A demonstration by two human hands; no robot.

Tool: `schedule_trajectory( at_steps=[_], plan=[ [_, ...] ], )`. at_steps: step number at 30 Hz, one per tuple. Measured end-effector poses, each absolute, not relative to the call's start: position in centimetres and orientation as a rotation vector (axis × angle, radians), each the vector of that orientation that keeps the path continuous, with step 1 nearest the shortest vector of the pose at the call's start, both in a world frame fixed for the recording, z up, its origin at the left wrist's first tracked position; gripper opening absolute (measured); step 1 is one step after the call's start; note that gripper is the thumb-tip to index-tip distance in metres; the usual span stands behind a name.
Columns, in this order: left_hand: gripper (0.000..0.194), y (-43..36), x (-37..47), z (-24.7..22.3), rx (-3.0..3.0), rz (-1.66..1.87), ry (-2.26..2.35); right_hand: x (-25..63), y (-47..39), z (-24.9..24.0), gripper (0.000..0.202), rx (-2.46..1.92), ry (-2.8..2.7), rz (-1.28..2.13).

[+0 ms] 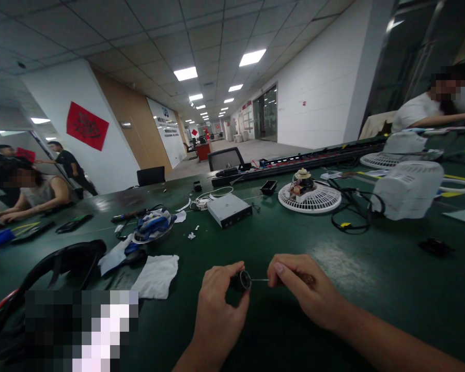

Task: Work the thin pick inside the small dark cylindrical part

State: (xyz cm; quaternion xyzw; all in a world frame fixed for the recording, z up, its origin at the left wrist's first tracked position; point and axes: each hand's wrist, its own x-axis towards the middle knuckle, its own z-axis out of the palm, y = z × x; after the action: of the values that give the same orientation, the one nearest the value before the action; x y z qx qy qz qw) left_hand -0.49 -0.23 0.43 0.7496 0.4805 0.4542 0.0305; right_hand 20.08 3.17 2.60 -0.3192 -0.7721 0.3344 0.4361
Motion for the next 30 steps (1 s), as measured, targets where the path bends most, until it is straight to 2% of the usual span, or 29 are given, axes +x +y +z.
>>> schedule_trajectory(
  at_steps=[8, 14, 21, 30],
  plan=[
    [0.047, -0.47, -0.15, 0.5, 2.324, 1.351, 1.391, 20.07, 3.39, 1.8, 0.049, -0.708, -1.8, 1.018],
    [0.049, -0.43, -0.16, 0.4, 2.238, 1.321, 1.443, 19.79, 3.08, 1.77, 0.045, -0.757, -1.787, 0.971],
    [0.042, 0.21, -0.63, 0.49, 1.964, 1.362, 1.607, 19.36, 2.81, 2.01, 0.043, -0.861, -1.827, 0.868],
    [0.04, -0.33, -0.45, 0.31, 2.017, 1.279, 1.573, 19.21, 2.97, 1.92, 0.042, -0.733, -1.802, 0.967]
  ],
)
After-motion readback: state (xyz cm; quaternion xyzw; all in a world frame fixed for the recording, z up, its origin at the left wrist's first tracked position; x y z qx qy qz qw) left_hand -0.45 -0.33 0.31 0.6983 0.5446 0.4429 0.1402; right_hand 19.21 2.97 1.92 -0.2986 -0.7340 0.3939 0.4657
